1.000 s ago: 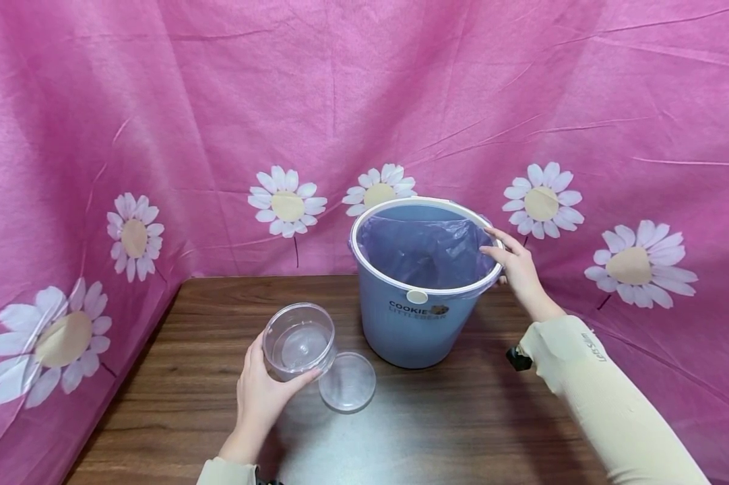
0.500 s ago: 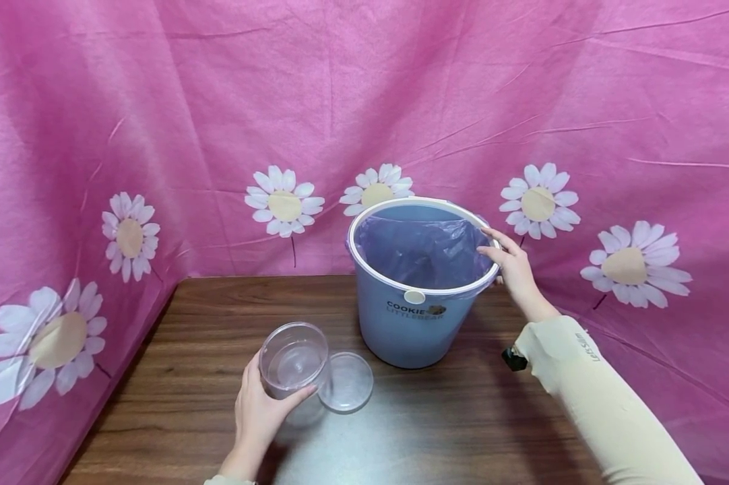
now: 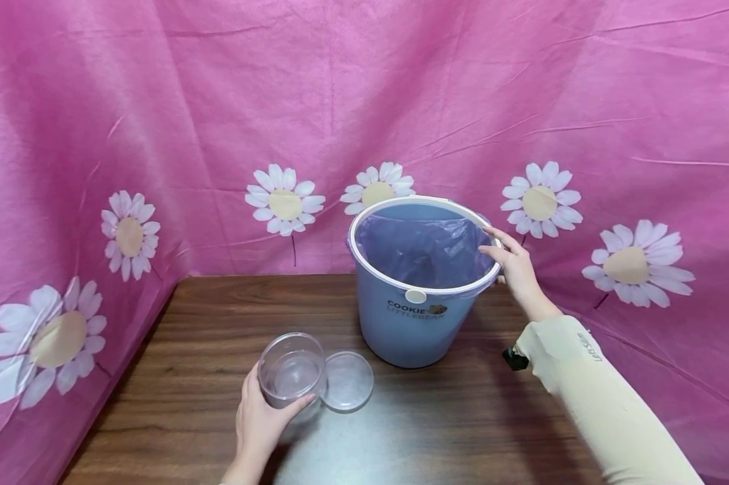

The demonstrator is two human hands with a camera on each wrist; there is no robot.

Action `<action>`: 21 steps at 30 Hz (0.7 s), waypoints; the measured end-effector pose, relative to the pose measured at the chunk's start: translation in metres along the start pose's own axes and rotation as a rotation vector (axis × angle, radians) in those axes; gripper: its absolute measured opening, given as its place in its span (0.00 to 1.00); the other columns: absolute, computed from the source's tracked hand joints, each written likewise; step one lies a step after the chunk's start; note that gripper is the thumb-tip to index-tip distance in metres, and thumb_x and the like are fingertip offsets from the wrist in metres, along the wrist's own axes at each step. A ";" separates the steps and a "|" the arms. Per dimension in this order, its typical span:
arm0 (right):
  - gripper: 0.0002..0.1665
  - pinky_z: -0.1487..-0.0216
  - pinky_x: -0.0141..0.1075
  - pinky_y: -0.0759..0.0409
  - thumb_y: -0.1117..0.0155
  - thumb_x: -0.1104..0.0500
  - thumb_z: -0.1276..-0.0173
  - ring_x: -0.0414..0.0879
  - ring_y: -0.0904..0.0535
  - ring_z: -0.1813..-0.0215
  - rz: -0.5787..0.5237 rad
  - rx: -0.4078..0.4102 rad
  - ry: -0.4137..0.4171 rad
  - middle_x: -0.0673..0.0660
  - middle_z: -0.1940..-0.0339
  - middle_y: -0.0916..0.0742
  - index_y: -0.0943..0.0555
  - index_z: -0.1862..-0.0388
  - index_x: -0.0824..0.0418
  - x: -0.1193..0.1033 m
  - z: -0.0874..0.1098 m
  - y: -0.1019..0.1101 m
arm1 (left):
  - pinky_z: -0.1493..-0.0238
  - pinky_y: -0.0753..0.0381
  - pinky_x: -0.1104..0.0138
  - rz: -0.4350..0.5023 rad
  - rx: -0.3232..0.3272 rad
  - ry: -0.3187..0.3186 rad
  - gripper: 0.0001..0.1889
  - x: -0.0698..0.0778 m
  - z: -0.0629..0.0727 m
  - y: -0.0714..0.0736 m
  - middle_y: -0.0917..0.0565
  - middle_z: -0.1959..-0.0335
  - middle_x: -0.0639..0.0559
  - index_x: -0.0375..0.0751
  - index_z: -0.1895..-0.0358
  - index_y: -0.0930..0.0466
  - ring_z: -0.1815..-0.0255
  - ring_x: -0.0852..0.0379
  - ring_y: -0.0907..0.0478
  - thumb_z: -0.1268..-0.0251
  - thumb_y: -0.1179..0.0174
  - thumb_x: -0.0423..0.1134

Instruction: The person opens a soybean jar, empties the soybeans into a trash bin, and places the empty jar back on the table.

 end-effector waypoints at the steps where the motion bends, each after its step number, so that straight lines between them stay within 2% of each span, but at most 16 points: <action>1: 0.31 0.85 0.30 0.25 0.38 0.59 0.31 0.35 0.23 0.81 -0.009 -0.001 -0.003 0.42 0.73 0.16 0.28 0.29 0.54 0.000 0.000 0.000 | 0.45 0.25 0.41 -0.002 -0.001 0.003 0.61 -0.001 0.001 -0.001 0.27 0.35 0.35 0.37 0.30 0.36 0.38 0.34 0.25 0.76 0.16 0.56; 7: 0.30 0.86 0.32 0.25 0.38 0.59 0.32 0.35 0.23 0.83 -0.023 -0.008 -0.001 0.44 0.76 0.17 0.27 0.30 0.54 -0.001 0.001 -0.002 | 0.45 0.25 0.41 -0.014 0.006 0.021 0.62 -0.012 0.003 -0.002 0.27 0.35 0.34 0.36 0.30 0.37 0.38 0.33 0.26 0.77 0.15 0.55; 11: 0.30 0.86 0.31 0.25 0.39 0.59 0.31 0.35 0.23 0.83 -0.013 -0.003 0.000 0.44 0.77 0.17 0.28 0.30 0.55 0.000 0.001 -0.001 | 0.45 0.25 0.40 -0.026 -0.024 0.056 0.63 -0.018 0.003 -0.005 0.29 0.33 0.33 0.36 0.29 0.39 0.37 0.32 0.27 0.75 0.16 0.56; 17: 0.31 0.84 0.31 0.24 0.39 0.58 0.31 0.34 0.23 0.81 0.004 0.003 -0.003 0.41 0.70 0.17 0.29 0.28 0.55 0.001 0.000 0.000 | 0.46 0.26 0.39 -0.039 -0.066 0.086 0.64 -0.022 0.003 -0.010 0.30 0.35 0.31 0.32 0.29 0.41 0.38 0.30 0.28 0.74 0.17 0.58; 21: 0.31 0.85 0.31 0.25 0.39 0.59 0.31 0.35 0.23 0.81 -0.010 -0.001 -0.006 0.42 0.72 0.16 0.29 0.29 0.55 0.002 -0.001 0.000 | 0.45 0.26 0.39 -0.043 -0.068 0.090 0.64 -0.025 0.001 -0.014 0.30 0.35 0.30 0.31 0.29 0.42 0.38 0.29 0.28 0.74 0.17 0.57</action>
Point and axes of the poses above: each hand's wrist, its own z-axis away from the middle knuckle, its own y-axis out of the back of the hand, x = y × z, the point moved 10 cm from there along -z, towards the middle knuckle
